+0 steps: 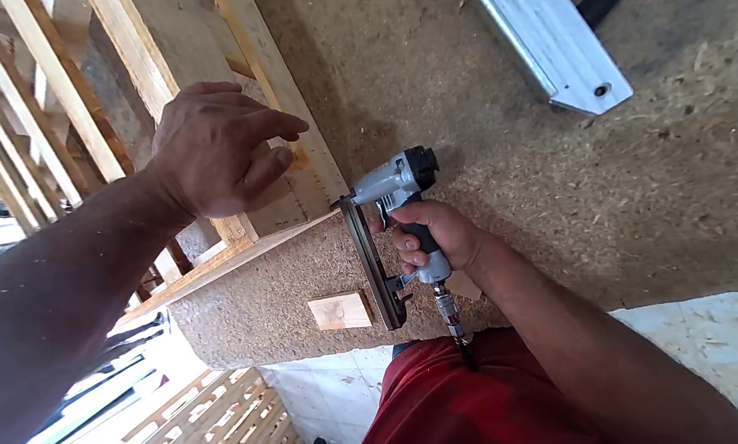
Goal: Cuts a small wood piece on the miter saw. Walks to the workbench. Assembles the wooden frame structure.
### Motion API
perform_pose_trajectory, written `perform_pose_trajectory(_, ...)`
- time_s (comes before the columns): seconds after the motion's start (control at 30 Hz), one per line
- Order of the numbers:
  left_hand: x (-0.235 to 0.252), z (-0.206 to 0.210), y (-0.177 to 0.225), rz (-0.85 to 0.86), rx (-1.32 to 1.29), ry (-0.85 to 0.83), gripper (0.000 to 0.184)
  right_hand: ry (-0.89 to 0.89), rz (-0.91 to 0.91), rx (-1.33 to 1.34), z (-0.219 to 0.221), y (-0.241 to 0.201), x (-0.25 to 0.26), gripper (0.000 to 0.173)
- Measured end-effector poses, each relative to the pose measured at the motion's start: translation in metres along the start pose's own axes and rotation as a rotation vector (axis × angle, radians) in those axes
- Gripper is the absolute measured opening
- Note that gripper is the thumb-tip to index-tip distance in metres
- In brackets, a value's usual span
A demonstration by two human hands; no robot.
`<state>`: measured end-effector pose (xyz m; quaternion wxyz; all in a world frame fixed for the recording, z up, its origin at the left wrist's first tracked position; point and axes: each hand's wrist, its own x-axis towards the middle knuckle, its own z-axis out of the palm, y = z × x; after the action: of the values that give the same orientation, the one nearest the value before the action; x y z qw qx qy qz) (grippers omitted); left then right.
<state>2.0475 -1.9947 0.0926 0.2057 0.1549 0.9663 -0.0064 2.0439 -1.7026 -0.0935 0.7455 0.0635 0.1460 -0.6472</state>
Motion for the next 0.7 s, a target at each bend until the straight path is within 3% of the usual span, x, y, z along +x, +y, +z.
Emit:
perform_pose_trajectory(0.13,-0.001,0.001,0.0,-0.004,0.0,0.01,0.06,-0.007,0.018,0.008,-0.001,-0.002,0.0,0.033)
perform_pose_trajectory(0.4,-0.001,0.001,0.0,-0.005,-0.022,0.032,0.06,-0.047,-0.096,0.02,-0.003,-0.015,0.014,0.046)
perform_pose_trajectory(0.7,-0.001,0.003,-0.001,0.007,-0.034,0.066,0.06,0.009,-0.026,-0.048,0.01,-0.029,0.024,0.044)
